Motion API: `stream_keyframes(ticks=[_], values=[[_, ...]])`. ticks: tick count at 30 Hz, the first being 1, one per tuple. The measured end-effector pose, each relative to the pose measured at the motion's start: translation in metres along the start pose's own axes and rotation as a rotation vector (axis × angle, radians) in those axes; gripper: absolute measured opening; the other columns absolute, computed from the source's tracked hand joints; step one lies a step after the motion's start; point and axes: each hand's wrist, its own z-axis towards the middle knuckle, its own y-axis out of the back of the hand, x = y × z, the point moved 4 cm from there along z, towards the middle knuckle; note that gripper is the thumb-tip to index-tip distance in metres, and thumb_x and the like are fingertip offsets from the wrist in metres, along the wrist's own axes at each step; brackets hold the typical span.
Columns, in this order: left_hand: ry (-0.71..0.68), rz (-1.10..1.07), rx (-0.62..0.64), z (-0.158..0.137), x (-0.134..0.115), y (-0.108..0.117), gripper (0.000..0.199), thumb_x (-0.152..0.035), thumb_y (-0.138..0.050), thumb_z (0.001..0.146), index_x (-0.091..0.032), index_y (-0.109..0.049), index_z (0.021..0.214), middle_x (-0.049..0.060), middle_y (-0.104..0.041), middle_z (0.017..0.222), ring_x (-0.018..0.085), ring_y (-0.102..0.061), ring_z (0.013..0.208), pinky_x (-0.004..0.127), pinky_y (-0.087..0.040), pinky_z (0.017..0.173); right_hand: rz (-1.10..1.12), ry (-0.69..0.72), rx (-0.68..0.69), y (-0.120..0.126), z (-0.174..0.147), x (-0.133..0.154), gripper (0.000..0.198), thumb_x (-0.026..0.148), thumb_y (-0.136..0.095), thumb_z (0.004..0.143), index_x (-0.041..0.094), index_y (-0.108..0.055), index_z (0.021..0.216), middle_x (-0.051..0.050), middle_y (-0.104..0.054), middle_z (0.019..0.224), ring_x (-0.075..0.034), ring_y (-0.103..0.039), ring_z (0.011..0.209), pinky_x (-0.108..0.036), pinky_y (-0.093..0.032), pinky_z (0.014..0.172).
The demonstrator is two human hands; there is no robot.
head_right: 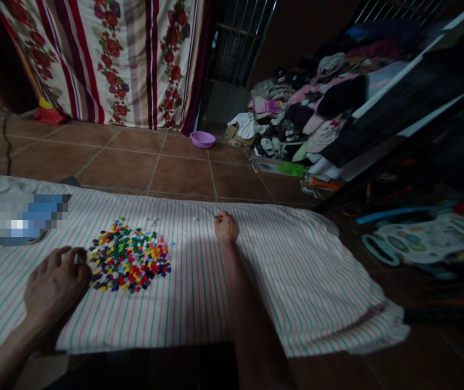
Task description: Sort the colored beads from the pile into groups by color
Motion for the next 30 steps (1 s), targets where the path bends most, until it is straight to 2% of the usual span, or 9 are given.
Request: stream_keyframes(ticks=[7, 12, 19, 24, 30], values=[[0.027, 0.008, -0.007, 0.0, -0.002, 0.002, 0.03, -0.023, -0.042, 0.089, -0.015, -0.061, 0.11, 0.018, -0.059, 0.125, 0.034, -0.056, 0.117, 0.049, -0.047, 0.095, -0.034, 0.109, -0.006, -0.001, 0.0, -0.002, 0.025, 0.013, -0.053, 0.082, 0.019, -0.073, 0.095, -0.005, -0.073, 0.09, -0.018, -0.065, 0.086, -0.025, -0.046, 0.076], [0.043, 0.01, 0.05, 0.002, -0.004, 0.004, 0.031, -0.024, -0.042, 0.089, -0.014, -0.062, 0.111, 0.017, -0.059, 0.125, 0.033, -0.056, 0.115, 0.048, -0.047, 0.094, -0.076, 0.155, 0.029, -0.002, 0.001, 0.0, 0.029, 0.011, -0.049, 0.083, 0.018, -0.074, 0.096, -0.006, -0.074, 0.091, -0.018, -0.066, 0.087, -0.025, -0.047, 0.08], [0.06, -0.002, 0.072, 0.002, -0.004, 0.007, 0.035, -0.024, -0.042, 0.088, -0.013, -0.061, 0.115, 0.018, -0.057, 0.129, 0.033, -0.053, 0.12, 0.047, -0.045, 0.097, -0.127, 0.14, 0.086, 0.003, -0.002, 0.004, 0.033, 0.011, -0.049, 0.086, 0.02, -0.074, 0.105, -0.006, -0.075, 0.098, -0.018, -0.067, 0.092, -0.024, -0.046, 0.082], [0.044, -0.021, 0.086, 0.001, -0.003, 0.009, 0.036, -0.025, -0.037, 0.09, -0.013, -0.061, 0.114, 0.019, -0.056, 0.128, 0.034, -0.055, 0.116, 0.048, -0.045, 0.094, -0.101, 0.092, 0.092, 0.011, -0.006, 0.007, 0.036, 0.012, -0.049, 0.085, 0.022, -0.074, 0.108, -0.006, -0.075, 0.102, -0.018, -0.067, 0.093, -0.024, -0.047, 0.081], [0.033, -0.019, 0.069, 0.001, -0.001, 0.007, 0.032, -0.025, -0.039, 0.089, -0.015, -0.061, 0.111, 0.018, -0.058, 0.123, 0.032, -0.056, 0.111, 0.046, -0.045, 0.091, -0.053, 0.015, 0.015, 0.025, -0.018, 0.007, 0.033, 0.016, -0.049, 0.085, 0.022, -0.075, 0.105, -0.006, -0.075, 0.101, -0.02, -0.067, 0.091, -0.026, -0.047, 0.078]])
